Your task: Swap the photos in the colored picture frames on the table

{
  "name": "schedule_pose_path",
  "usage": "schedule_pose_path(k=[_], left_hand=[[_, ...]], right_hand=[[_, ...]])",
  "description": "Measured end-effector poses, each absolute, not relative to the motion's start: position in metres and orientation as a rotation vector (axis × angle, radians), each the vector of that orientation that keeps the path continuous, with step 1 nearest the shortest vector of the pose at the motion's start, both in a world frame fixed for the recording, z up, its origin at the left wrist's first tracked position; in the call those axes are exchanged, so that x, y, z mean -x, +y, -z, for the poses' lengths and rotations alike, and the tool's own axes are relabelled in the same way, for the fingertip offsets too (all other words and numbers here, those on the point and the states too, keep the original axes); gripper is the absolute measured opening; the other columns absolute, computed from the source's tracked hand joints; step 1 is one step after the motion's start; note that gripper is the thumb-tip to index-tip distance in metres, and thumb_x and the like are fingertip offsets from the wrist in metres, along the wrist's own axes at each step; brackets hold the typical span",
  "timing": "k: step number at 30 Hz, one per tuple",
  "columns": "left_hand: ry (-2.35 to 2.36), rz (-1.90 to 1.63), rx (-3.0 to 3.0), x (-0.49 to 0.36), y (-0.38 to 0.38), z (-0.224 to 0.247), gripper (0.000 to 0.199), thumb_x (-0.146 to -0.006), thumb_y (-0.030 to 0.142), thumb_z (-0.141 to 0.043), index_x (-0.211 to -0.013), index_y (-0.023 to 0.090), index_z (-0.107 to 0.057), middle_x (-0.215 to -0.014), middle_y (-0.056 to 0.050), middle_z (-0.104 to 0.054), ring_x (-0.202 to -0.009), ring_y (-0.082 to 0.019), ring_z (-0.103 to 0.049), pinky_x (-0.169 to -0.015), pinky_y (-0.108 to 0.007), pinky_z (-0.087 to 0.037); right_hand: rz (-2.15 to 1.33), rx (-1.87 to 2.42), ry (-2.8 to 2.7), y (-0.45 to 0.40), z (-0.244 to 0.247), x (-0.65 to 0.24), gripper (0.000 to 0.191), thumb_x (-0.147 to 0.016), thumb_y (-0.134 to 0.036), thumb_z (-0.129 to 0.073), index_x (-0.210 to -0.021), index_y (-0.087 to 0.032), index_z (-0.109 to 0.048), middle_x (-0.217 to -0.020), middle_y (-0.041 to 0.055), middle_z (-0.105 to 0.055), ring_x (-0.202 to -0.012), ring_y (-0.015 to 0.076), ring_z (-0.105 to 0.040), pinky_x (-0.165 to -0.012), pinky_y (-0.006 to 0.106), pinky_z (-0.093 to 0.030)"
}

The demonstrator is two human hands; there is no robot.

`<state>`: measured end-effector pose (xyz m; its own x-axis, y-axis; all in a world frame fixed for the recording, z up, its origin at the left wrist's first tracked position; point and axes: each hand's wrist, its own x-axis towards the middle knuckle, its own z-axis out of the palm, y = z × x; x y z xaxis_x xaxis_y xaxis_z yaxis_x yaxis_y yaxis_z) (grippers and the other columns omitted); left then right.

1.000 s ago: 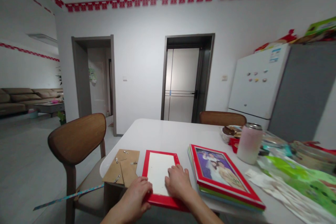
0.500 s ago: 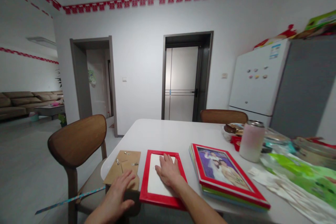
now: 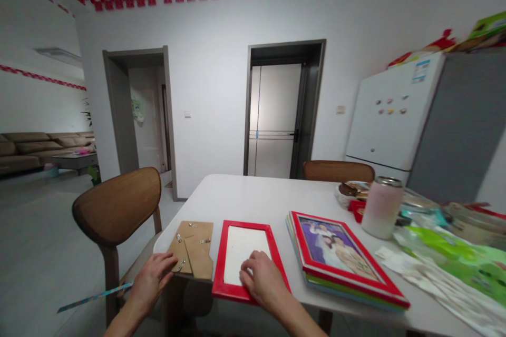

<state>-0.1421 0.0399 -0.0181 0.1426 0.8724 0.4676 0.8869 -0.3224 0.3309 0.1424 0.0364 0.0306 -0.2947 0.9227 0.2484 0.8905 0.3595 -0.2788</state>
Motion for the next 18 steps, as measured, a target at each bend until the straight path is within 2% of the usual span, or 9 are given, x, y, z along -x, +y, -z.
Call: schedule_pose_path(k=[3, 7, 9, 14, 16, 18], left_hand=[[-1.661, 1.066, 2.372, 0.146, 0.039, 0.022, 0.021, -0.077, 0.023, -0.047, -0.092, 0.028, -0.061, -0.099, 0.001, -0.061, -0.093, -0.017, -0.052, -0.081, -0.03, -0.044], [-1.502, 1.327, 2.237, 0.146, 0.039, 0.008, 0.021, -0.081, 0.027, -0.042, -0.093, 0.025, -0.059, -0.1, 0.0, -0.061, -0.098, -0.017, -0.051, -0.087, -0.032, -0.042], [-1.426, 1.445, 2.173, 0.138, 0.04, -0.005, 0.023, -0.083, 0.026, -0.039, -0.094, 0.022, -0.058, -0.1, -0.002, -0.06, -0.099, -0.017, -0.051, -0.089, -0.033, -0.041], [-1.293, 1.467, 2.277, 0.086, 0.037, -0.023, 0.025, -0.085, 0.022, -0.035, -0.1, 0.022, -0.055, -0.106, -0.003, -0.059, -0.104, -0.016, -0.049, -0.091, -0.034, -0.04], [-1.218, 1.421, 2.401, 0.058, 0.034, -0.018, 0.028, -0.085, 0.02, -0.033, -0.101, 0.021, -0.055, -0.109, -0.004, -0.058, -0.108, -0.016, -0.047, -0.092, -0.033, -0.04], [-1.195, 1.373, 2.516, 0.033, 0.031, -0.008, 0.028, -0.085, 0.019, -0.032, -0.1, 0.021, -0.056, -0.108, -0.005, -0.058, -0.11, -0.017, -0.045, -0.092, -0.033, -0.039]], right_hand=[[-0.167, 1.44, -2.329, 0.025, -0.027, -0.153, 0.035, -0.08, -0.032, -0.032, -0.074, -0.021, -0.064, -0.089, 0.0059, -0.058, -0.087, 0.0174, -0.049, -0.075, 0.028, -0.035], [-0.305, 1.312, -2.444, 0.017, -0.03, -0.146, 0.031, -0.079, -0.04, -0.036, -0.099, -0.03, -0.058, -0.122, 0.0024, -0.046, -0.113, 0.0236, -0.035, -0.09, 0.041, -0.027], [-0.437, 1.261, -2.448, 0.018, -0.035, -0.143, 0.035, -0.079, -0.043, -0.036, -0.104, -0.03, -0.056, -0.124, 0.0031, -0.046, -0.116, 0.024, -0.034, -0.093, 0.043, -0.025], [-0.52, 1.333, -1.851, 0.025, -0.056, -0.154, 0.051, -0.081, -0.046, -0.024, -0.118, -0.018, -0.046, -0.122, 0.0099, -0.047, -0.111, 0.0194, -0.042, -0.093, 0.035, -0.031], [-0.498, 1.343, -1.842, 0.022, -0.062, -0.163, 0.053, -0.077, -0.048, -0.032, -0.119, -0.018, -0.044, -0.123, 0.0096, -0.046, -0.112, 0.0202, -0.041, -0.094, 0.035, -0.031], [-0.502, 1.39, -1.979, 0.017, -0.06, -0.171, 0.055, -0.069, -0.049, -0.045, -0.115, -0.018, -0.05, -0.122, 0.0101, -0.047, -0.111, 0.0226, -0.041, -0.095, 0.035, -0.03]])
